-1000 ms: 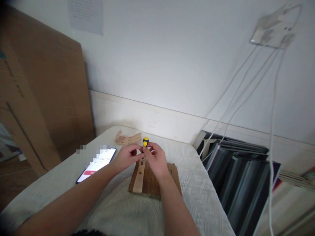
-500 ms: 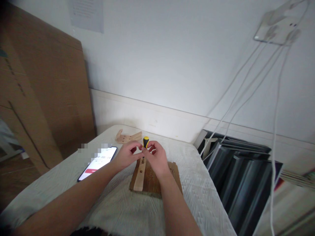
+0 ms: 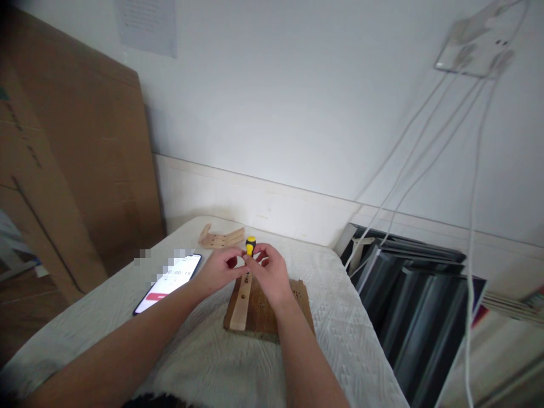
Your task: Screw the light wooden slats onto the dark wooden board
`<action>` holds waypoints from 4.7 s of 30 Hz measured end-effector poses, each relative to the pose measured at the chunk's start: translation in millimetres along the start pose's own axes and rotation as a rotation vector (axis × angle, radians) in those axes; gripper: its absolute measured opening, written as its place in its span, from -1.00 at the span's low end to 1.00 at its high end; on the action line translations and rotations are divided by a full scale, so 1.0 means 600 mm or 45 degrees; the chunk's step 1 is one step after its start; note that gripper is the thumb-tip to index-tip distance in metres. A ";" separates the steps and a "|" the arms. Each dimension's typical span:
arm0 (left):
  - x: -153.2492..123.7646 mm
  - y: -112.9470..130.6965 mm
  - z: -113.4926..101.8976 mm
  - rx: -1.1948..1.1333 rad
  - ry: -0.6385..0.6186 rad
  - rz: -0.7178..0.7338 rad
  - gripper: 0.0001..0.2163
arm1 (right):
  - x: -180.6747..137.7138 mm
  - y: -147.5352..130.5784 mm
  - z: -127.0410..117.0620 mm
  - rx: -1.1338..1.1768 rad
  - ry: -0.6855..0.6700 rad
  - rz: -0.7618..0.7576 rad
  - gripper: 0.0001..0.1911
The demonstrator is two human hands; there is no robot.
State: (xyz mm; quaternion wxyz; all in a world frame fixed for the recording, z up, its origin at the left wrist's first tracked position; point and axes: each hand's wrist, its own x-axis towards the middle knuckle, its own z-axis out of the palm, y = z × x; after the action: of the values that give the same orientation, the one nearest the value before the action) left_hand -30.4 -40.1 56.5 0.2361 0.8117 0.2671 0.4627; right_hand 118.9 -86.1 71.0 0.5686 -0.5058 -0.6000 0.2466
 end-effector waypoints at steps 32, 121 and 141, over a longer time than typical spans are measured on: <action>-0.004 -0.004 0.006 -0.199 0.033 -0.105 -0.65 | 0.000 0.003 0.000 0.042 0.006 -0.017 -0.75; -0.004 0.011 0.005 0.068 0.141 0.001 -0.86 | 0.001 0.011 -0.003 0.052 0.035 -0.018 -0.79; 0.000 0.015 -0.002 0.038 0.092 -0.015 -0.93 | -0.001 0.007 -0.001 0.094 0.030 -0.072 -0.76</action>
State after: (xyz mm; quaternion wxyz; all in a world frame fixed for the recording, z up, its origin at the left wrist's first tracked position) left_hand -29.5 -46.7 62.3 0.2170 0.7963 0.2872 0.4862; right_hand 120.7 -85.3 67.0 0.6007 -0.4702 -0.5979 0.2462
